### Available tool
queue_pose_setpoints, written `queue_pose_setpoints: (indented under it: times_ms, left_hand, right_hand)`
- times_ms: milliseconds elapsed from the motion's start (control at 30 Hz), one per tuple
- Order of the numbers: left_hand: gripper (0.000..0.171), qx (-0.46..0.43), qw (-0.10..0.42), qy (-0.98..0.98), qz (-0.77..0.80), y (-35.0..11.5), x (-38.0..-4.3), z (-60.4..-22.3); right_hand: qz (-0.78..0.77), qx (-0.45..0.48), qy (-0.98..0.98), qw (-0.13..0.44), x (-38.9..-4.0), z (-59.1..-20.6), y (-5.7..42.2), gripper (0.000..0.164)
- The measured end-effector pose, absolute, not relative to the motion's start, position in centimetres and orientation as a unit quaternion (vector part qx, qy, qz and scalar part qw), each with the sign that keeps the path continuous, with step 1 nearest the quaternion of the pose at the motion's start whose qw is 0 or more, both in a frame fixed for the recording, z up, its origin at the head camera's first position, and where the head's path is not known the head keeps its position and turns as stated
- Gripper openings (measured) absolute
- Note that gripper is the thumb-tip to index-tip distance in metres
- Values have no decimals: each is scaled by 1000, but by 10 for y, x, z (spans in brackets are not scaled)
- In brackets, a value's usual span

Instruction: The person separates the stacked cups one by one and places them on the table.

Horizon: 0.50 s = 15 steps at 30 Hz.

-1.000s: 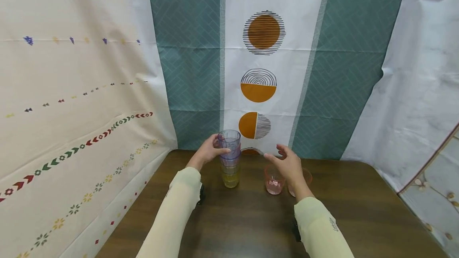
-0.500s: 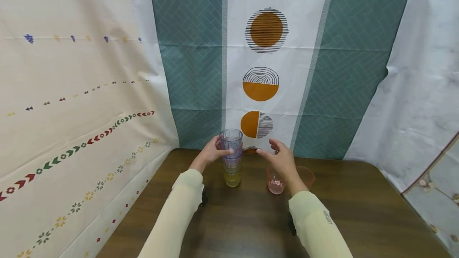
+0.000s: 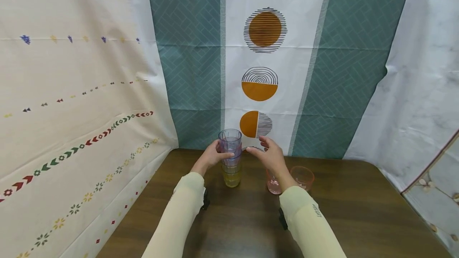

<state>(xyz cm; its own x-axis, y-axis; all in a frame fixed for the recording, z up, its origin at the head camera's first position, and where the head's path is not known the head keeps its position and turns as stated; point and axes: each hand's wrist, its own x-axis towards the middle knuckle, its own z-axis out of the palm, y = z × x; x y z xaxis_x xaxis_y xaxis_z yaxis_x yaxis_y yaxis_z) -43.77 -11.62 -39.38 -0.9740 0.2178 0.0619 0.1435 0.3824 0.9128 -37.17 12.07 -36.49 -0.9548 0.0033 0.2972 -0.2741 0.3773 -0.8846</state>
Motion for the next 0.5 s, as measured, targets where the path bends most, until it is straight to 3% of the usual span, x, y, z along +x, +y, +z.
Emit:
queue_pose_setpoints:
  times_ms: [500]
  left_hand:
    - [95, 111, 40, 829, 547, -119, -438, -395]
  right_hand:
    - [574, 85, -807, 108, -395, -377, 98, 78]
